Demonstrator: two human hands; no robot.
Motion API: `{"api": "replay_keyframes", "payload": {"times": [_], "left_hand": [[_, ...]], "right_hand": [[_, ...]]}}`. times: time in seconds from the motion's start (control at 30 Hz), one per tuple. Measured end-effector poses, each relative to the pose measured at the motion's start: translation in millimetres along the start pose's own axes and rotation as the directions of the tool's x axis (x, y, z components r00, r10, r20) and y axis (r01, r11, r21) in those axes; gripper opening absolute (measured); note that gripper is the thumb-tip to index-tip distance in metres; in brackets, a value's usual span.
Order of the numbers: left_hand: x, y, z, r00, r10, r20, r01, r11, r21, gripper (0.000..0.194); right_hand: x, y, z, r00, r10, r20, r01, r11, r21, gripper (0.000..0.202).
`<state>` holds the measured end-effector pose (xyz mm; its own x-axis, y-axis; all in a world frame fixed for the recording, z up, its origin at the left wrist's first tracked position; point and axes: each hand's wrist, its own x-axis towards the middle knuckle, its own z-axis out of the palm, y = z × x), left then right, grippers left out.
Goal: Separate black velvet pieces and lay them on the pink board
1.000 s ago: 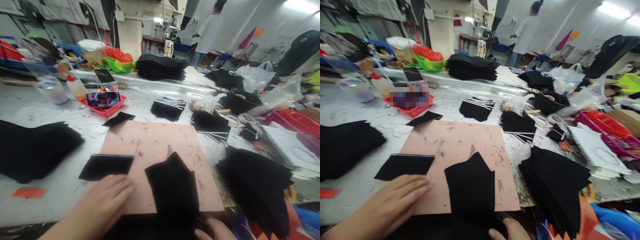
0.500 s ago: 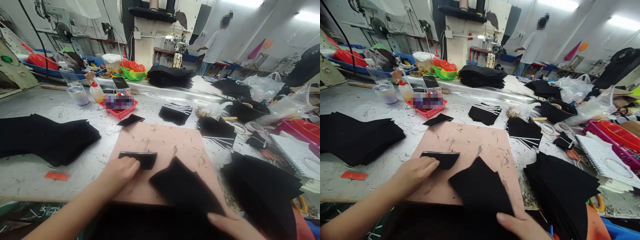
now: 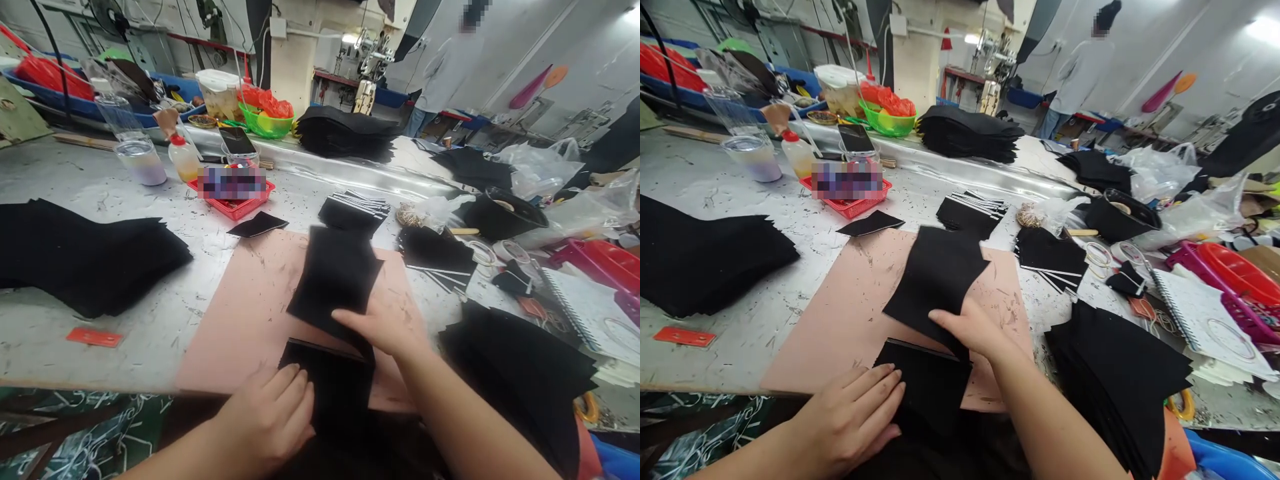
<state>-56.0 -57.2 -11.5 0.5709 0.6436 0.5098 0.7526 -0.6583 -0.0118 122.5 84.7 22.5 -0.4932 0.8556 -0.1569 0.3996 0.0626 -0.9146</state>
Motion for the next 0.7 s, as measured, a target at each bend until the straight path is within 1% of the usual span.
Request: {"api": "replay_keyframes", "payload": {"times": [0.07, 0.17, 0.27, 0.37, 0.53, 0.7], "left_hand": [[-6, -3, -5.4, 0.996, -0.083, 0.041, 0.082, 0.997, 0.009, 0.026], [-11, -4, -9.4, 0.983, -0.146, 0.116, 0.142, 0.989, 0.035, 0.032], [-10, -2, -8.4, 0.974, -0.169, 0.154, 0.162, 0.985, 0.058, 0.037], [-10, 0, -6.5, 0.967, -0.191, 0.167, 0.181, 0.981, 0.075, 0.041], [-10, 0, -4.6, 0.959, -0.2, 0.202, 0.186, 0.979, 0.085, 0.044], [-13, 0, -1.4, 0.958, -0.198, 0.206, 0.188, 0.98, 0.066, 0.045]], "right_hand": [[-4, 0, 10, 0.997, 0.017, 0.082, -0.018, 1.0, 0.011, 0.047], [-8, 1, 12, 0.993, 0.064, 0.1, -0.062, 0.998, -0.021, 0.044], [-9, 3, 10, 0.993, 0.078, 0.083, -0.071, 0.993, -0.092, 0.043], [-11, 6, 10, 0.996, 0.053, 0.066, -0.044, 0.99, -0.13, 0.044], [-15, 6, 12, 0.998, 0.022, 0.066, -0.013, 0.99, -0.144, 0.045], [-13, 3, 12, 0.995, 0.051, 0.082, -0.037, 0.986, -0.163, 0.041]]}}
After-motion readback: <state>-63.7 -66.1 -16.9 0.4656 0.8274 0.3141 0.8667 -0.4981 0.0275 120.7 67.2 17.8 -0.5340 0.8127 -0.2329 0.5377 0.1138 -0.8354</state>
